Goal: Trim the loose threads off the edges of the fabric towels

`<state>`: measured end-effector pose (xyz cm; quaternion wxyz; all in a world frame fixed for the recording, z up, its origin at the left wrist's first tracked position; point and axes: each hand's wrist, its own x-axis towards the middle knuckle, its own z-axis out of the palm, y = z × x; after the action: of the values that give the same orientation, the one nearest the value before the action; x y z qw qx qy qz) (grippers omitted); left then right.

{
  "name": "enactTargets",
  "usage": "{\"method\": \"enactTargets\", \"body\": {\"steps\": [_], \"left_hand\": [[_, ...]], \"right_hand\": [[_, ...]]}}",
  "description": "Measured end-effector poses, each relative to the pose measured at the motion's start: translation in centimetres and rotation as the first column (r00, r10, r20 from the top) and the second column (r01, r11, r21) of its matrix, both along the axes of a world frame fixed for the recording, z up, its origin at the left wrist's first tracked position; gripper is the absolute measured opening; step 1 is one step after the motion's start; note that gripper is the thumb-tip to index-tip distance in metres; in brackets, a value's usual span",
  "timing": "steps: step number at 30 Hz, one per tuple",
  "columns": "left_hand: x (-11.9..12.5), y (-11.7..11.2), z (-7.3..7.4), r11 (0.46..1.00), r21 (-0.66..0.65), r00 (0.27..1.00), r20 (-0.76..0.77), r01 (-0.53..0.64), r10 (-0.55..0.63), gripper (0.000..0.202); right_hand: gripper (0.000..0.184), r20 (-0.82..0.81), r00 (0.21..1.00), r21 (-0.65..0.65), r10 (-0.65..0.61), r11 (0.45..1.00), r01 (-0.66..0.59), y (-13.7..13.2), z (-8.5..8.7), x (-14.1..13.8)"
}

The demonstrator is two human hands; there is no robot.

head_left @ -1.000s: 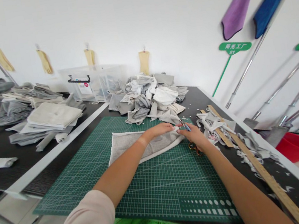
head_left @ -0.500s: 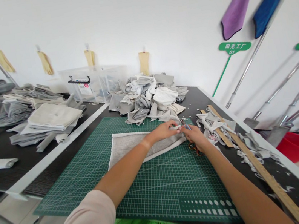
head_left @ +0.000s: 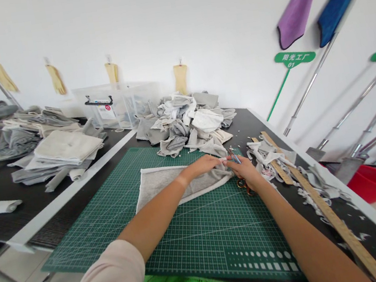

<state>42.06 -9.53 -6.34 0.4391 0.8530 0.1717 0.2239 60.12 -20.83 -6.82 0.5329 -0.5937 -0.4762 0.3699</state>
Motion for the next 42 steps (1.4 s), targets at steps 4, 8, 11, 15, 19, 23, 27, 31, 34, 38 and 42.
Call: {"method": "enactTargets", "body": {"steps": [4,8,11,15,19,23,27,31,34,38,42], "left_hand": [[0.0,-0.6,0.1,0.995,0.078,0.998,0.039,-0.055,0.052,0.041],[0.0,-1.3,0.1,0.969,0.166,0.982,0.085,-0.181,0.168,0.037],[0.0,-1.6,0.4,0.955,0.23,0.98,0.102,-0.188,0.168,0.028],[0.2,-1.2,0.6,0.964,0.219,0.986,0.092,-0.153,0.136,0.034],[0.5,-0.5,0.3,0.967,0.159,0.979,0.073,-0.198,0.189,0.049],[0.6,-0.3,0.1,0.979,0.102,0.984,0.038,-0.177,0.174,0.053],[0.7,-0.3,-0.1,0.985,0.119,0.992,-0.011,-0.126,0.128,0.052],[0.7,-0.5,-0.2,0.978,0.169,0.991,-0.03,-0.124,0.131,0.046],[0.4,-1.3,0.1,0.953,0.235,0.98,-0.007,-0.191,0.198,0.028],[0.1,-2.5,0.8,0.909,0.346,0.97,0.019,-0.232,0.24,0.029],[0.3,-2.9,1.0,0.88,0.412,0.971,0.066,-0.236,0.229,0.023]], "right_hand": [[0.042,-0.012,1.0,-0.005,-0.003,1.0,0.003,0.1,0.0,-0.1],[0.039,0.005,1.0,-0.034,-0.017,0.999,0.017,0.0,0.1,-0.2],[0.039,-0.009,1.0,-0.037,-0.011,0.999,0.011,0.0,0.2,-0.2],[0.039,-0.06,0.998,-0.048,0.002,0.999,-0.005,-0.1,0.4,0.0],[0.04,-0.062,0.998,-0.048,0.0,0.999,-0.003,-0.2,0.7,-0.2],[0.04,-0.045,0.999,-0.048,-0.009,0.999,0.007,-0.1,0.6,-0.3],[0.048,-0.033,0.999,-0.015,-0.021,1.0,0.021,0.1,0.2,-0.2],[0.045,-0.004,1.0,0.005,-0.014,1.0,0.014,0.2,-0.1,0.0],[0.044,-0.006,1.0,-0.011,-0.03,1.0,0.03,0.3,-0.2,0.0],[0.043,-0.06,0.998,-0.034,-0.032,0.999,0.03,0.3,-0.1,0.0],[0.038,-0.09,0.996,-0.042,-0.019,0.999,0.015,0.2,0.1,-0.1]]}}
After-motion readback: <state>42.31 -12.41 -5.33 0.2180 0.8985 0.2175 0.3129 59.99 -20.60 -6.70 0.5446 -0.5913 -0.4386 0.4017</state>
